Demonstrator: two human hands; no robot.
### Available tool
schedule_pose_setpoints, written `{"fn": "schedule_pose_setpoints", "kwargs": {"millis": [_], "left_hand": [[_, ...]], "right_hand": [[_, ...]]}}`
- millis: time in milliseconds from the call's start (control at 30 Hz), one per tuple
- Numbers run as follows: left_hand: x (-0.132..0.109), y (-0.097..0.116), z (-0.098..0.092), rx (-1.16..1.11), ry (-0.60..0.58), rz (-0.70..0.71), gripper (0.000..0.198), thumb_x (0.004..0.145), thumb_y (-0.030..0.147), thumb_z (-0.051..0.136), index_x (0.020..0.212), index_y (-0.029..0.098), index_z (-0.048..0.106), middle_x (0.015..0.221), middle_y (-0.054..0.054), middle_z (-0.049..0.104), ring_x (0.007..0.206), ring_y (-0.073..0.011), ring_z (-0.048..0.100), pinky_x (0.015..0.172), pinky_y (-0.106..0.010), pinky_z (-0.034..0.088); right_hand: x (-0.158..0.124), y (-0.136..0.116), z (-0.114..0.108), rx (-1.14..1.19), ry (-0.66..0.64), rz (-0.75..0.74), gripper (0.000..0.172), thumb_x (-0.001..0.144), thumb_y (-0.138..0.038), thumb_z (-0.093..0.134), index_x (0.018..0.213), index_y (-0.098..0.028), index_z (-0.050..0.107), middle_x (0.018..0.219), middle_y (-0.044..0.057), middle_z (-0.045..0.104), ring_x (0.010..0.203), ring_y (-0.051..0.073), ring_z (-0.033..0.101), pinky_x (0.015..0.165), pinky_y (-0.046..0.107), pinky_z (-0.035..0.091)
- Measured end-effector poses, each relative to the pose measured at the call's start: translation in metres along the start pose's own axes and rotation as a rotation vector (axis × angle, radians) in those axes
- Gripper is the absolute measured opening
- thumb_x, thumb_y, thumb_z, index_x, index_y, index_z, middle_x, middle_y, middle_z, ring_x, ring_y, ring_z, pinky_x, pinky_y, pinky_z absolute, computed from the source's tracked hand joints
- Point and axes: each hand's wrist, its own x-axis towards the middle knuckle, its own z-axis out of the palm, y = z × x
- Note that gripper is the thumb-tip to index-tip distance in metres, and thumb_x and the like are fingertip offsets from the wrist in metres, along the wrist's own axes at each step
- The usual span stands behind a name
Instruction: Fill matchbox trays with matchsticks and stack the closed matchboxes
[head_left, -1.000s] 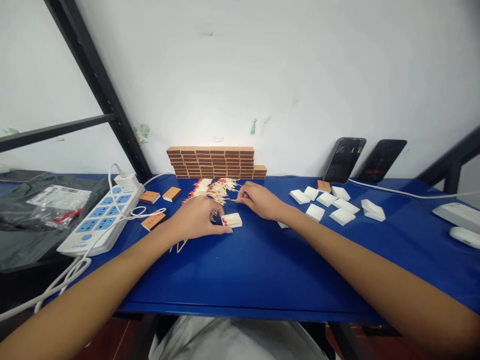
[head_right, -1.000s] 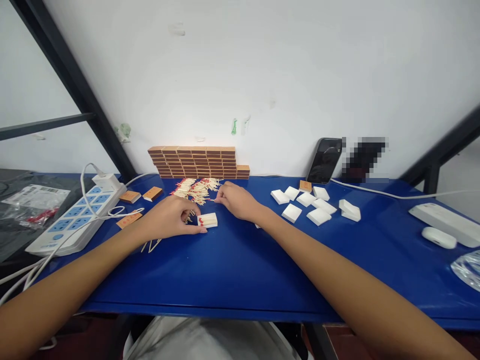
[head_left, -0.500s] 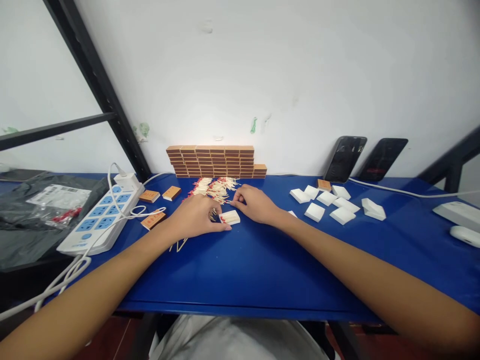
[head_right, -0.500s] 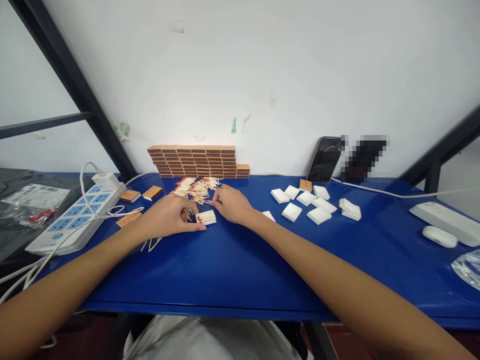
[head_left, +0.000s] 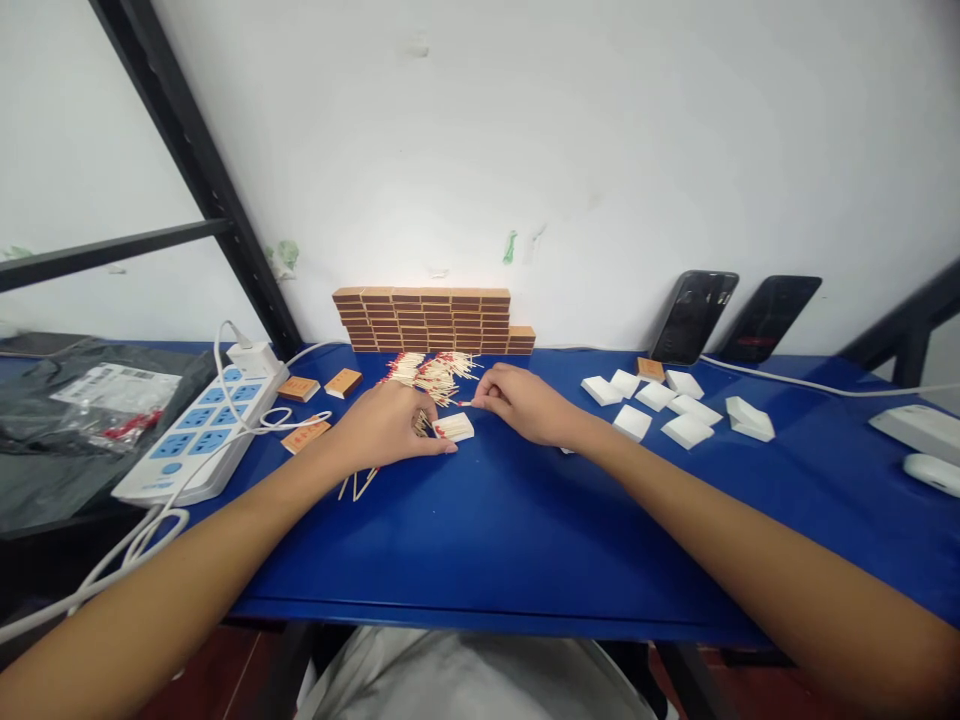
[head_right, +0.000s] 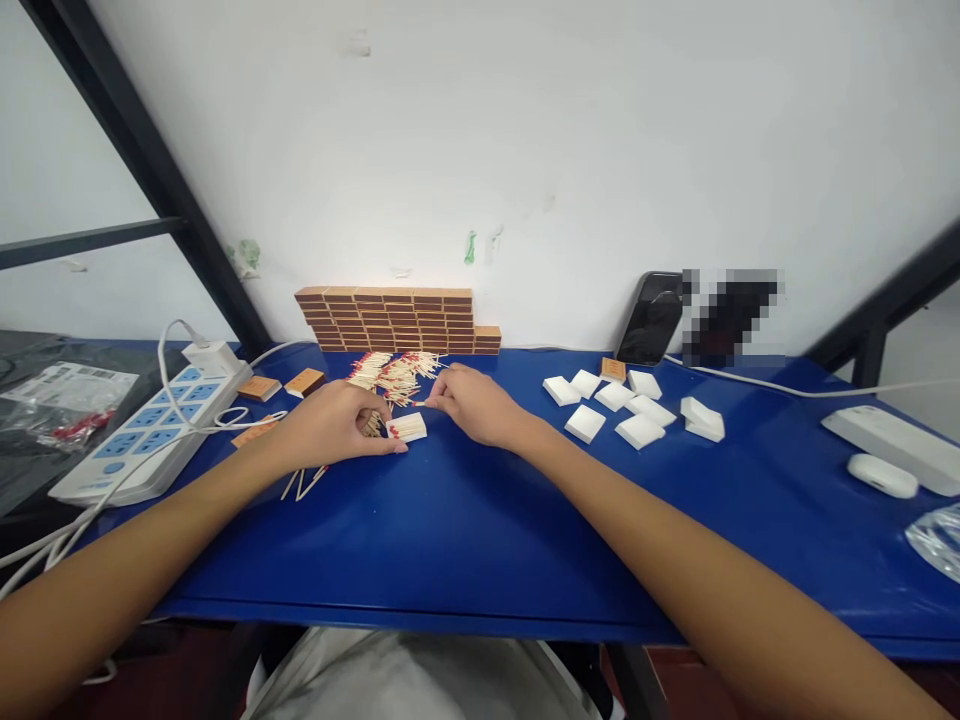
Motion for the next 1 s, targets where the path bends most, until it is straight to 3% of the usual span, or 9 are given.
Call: {"fn": "schedule_pose_setpoints", "kwargs": {"millis": [200,333,500,800,1000], "left_hand": [[0.000,0.001,0.001,-0.028,-0.024,0.036,0.044,0.078,0.063,0.080,0.086,0.020,0.079,0.064,-0.001,0.067,0.062,-0.0164,0.059,0.057,-0.026,0.033],[-0.002,0.003,-0.003,-0.087,-0.073,0.080,0.042,0.077,0.060,0.082,0.087,0.020,0.079,0.063,0.000,0.065,0.058,-0.0143,0.056,0.056,-0.025,0.033],[-0.003,0.004,-0.007,-0.139,-0.113,0.078,0.038,0.076,0.057,0.083,0.085,0.020,0.080,0.062,0.001,0.064,0.058,-0.0135,0.056,0.053,-0.025,0.033],[-0.002,0.006,-0.007,-0.120,-0.113,0.084,0.039,0.076,0.056,0.084,0.087,0.019,0.080,0.067,0.000,0.065,0.060,-0.0136,0.056,0.054,-0.025,0.033],[-0.002,0.006,-0.006,-0.119,-0.095,0.092,0.041,0.077,0.059,0.082,0.086,0.020,0.079,0.066,0.000,0.065,0.060,-0.0140,0.057,0.056,-0.025,0.033]], "right_hand": [[-0.004,-0.022,0.005,0.145,-0.103,-0.123,0.013,0.096,-0.025,0.066,0.087,-0.018,0.069,0.084,0.002,0.064,0.077,0.015,0.056,0.069,0.026,0.039],[0.023,-0.010,0.008,0.188,-0.002,-0.047,0.009,0.095,-0.024,0.066,0.091,-0.016,0.070,0.075,-0.002,0.060,0.064,0.011,0.049,0.063,0.025,0.036],[0.039,0.008,0.017,0.043,-0.019,-0.127,0.008,0.090,-0.023,0.073,0.092,-0.016,0.070,0.085,0.002,0.065,0.078,0.014,0.055,0.070,0.025,0.038],[0.011,0.007,0.010,-0.161,-0.145,0.060,0.017,0.102,-0.027,0.056,0.098,-0.017,0.069,0.109,0.013,0.069,0.093,0.023,0.065,0.081,0.031,0.045],[-0.011,0.015,-0.008,-0.127,-0.196,0.003,0.026,0.106,-0.028,0.043,0.097,-0.016,0.065,0.106,0.013,0.065,0.095,0.023,0.062,0.086,0.032,0.047]]}}
